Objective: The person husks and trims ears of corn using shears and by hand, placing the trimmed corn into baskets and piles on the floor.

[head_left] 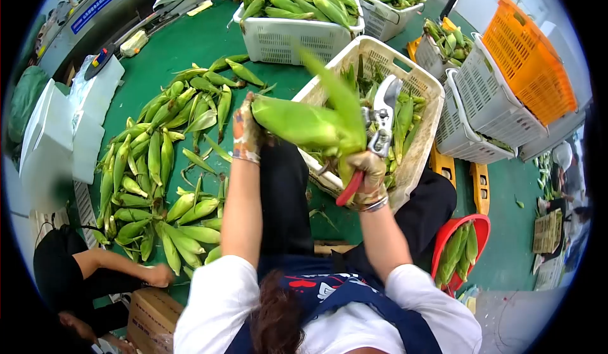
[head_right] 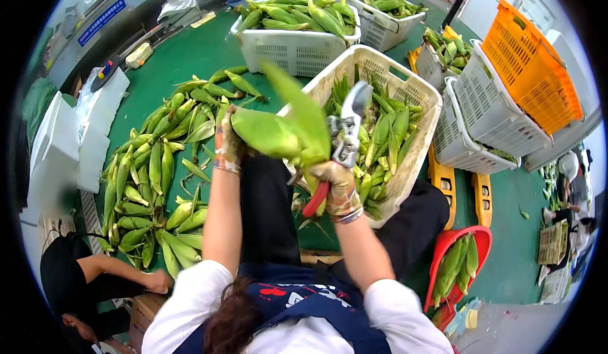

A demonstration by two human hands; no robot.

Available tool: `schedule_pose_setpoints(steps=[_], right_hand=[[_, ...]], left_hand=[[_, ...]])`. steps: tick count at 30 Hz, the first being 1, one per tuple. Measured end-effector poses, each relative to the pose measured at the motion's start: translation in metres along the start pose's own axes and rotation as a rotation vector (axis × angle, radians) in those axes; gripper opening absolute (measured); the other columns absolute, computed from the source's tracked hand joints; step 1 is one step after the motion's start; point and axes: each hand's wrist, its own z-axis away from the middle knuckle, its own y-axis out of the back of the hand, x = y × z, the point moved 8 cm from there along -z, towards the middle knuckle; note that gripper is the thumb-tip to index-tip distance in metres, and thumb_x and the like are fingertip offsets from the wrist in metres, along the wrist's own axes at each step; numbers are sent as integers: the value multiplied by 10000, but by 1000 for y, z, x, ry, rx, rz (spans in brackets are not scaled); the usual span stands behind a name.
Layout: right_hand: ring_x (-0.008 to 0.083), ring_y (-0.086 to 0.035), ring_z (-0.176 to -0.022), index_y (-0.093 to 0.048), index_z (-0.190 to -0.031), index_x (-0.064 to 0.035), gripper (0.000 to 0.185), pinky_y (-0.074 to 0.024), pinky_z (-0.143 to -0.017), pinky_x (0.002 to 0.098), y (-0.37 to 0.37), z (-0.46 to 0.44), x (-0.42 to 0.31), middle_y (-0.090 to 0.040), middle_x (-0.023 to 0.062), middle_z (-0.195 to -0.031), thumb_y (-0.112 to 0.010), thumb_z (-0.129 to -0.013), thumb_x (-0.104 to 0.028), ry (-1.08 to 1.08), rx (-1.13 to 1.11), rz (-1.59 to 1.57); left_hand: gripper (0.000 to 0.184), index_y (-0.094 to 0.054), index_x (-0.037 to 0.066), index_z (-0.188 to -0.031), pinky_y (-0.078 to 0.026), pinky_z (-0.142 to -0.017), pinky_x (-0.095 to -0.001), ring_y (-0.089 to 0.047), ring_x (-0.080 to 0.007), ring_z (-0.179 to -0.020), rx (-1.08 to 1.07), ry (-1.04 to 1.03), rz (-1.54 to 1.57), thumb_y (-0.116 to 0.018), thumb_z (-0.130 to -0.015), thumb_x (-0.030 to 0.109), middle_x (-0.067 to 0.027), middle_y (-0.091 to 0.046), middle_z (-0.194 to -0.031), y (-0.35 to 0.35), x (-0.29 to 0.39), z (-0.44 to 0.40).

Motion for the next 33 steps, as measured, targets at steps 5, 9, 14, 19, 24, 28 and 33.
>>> schedule_pose_setpoints(steps=[5, 9, 14, 19, 24, 28, 33], right_hand=[[170, -548, -658, -520, -843, -16, 135, -478, -682, 297, -39, 6, -88, -565, 66, -782, -538, -735, -95, 478, 524, 268], [196, -570, -621, -534, -928, 9, 262, -492, -563, 312, 12, -11, -160, -571, 100, -756, -517, -792, -214, 406, 611, 408], [190, -567, -653, -579, -889, -8, 242, -463, -563, 330, 129, -71, -163, -592, 85, -794, -602, -743, -200, 185, 345, 1512], [169, -528, -692, -548, -1043, -9, 409, -434, -604, 296, 230, -19, -62, -590, 56, -839, -659, -668, -129, -168, 412, 1186], [135, -473, -630, -556, -939, -36, 318, -405, -533, 297, 173, 19, -24, -544, 24, -750, -668, -670, -163, -600, 520, 1622], [174, -531, -689, -515, -1044, -37, 448, -441, -563, 304, 212, 17, -23, -575, 53, -823, -695, -667, -199, -533, 413, 1504], [190, -538, -763, -510, -1097, -30, 469, -435, -647, 308, 220, 21, -50, -573, 81, -880, -645, -680, -199, -504, 369, 1501]], left_hand=[[369, -588, 7, -896, -434, -512, -284, -550, -168, -629, 214, -361, 264, -507, -863, 366, -62, -593, -779, 72, -3, -14], [359, -571, -24, -909, -446, -516, -313, -549, -182, -642, 641, -481, 260, -518, -860, 327, -81, -585, -801, 205, 23, 10], [501, -511, -128, -812, -415, -535, -365, -463, -218, -581, 1021, -468, -261, -555, -842, 370, -146, -541, -762, 396, 36, 53], [571, -576, -60, -635, -369, -515, -420, -529, -284, -559, 1262, -263, -1094, -481, -850, 460, -188, -568, -592, 494, 52, 183], [502, -593, -26, -740, -421, -574, -402, -576, -327, -646, 1143, 190, -1182, -435, -865, 434, -188, -578, -656, 574, 37, 235], [479, -622, -16, -727, -432, -581, -435, -589, -340, -655, 938, 507, -1316, -499, -814, 439, -218, -597, -707, 632, 3, 221], [387, -584, 107, -1020, -475, -763, -409, -578, -309, -887, 940, 538, -1653, -591, -707, 334, -154, -584, -1033, 662, -5, 147]])
